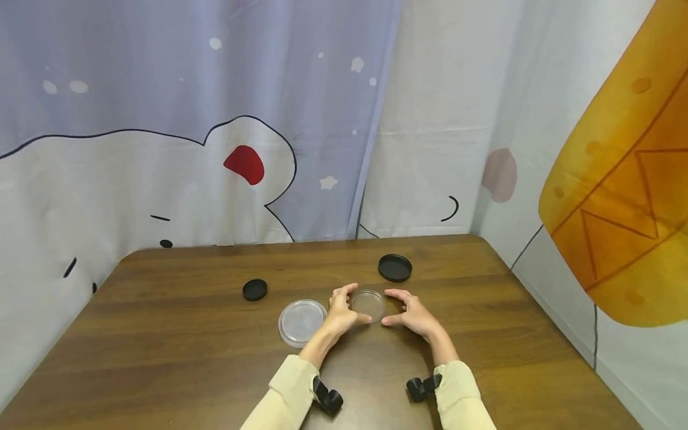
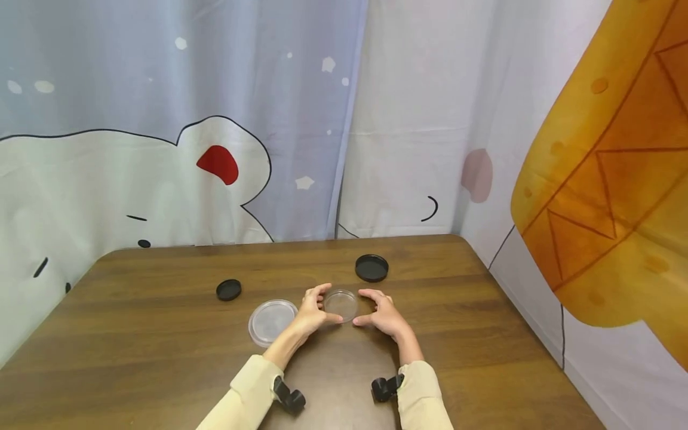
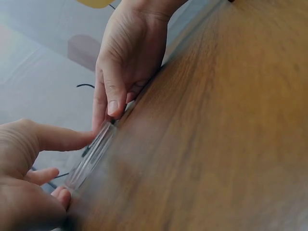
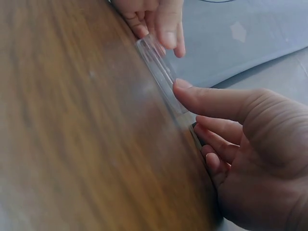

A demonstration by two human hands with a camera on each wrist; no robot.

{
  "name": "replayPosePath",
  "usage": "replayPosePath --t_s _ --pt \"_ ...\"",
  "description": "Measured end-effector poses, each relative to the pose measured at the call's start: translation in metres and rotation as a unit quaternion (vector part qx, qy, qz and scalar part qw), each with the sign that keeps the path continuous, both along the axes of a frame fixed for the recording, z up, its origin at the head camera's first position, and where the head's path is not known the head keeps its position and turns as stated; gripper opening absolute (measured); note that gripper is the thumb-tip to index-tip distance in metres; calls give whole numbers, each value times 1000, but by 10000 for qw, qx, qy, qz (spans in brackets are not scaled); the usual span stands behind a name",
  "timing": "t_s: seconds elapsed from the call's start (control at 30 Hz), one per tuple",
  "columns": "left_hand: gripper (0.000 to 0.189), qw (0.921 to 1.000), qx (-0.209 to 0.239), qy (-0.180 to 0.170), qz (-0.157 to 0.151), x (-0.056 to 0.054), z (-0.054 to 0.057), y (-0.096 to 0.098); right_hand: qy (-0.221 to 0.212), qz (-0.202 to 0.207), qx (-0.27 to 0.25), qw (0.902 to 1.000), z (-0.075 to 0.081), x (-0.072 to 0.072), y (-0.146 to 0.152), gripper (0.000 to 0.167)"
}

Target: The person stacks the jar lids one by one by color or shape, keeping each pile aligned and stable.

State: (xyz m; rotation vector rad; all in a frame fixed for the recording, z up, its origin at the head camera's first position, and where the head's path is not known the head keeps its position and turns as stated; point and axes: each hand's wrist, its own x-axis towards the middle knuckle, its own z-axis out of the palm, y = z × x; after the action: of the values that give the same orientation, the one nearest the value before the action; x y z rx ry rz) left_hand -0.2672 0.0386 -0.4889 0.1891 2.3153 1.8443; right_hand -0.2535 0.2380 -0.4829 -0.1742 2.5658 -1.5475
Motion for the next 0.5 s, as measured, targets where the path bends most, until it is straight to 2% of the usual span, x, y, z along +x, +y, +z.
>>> replayPosePath --t_s 0.23,0.5 --pt "86 9991 -346 164 -207 -1 1 0 50 -203 309 9993 -1 -3 -5 66" --pt "79 9975 -596 222 -309 1 3 -2 87 -353 349 9987 -4 -3 -8 56"
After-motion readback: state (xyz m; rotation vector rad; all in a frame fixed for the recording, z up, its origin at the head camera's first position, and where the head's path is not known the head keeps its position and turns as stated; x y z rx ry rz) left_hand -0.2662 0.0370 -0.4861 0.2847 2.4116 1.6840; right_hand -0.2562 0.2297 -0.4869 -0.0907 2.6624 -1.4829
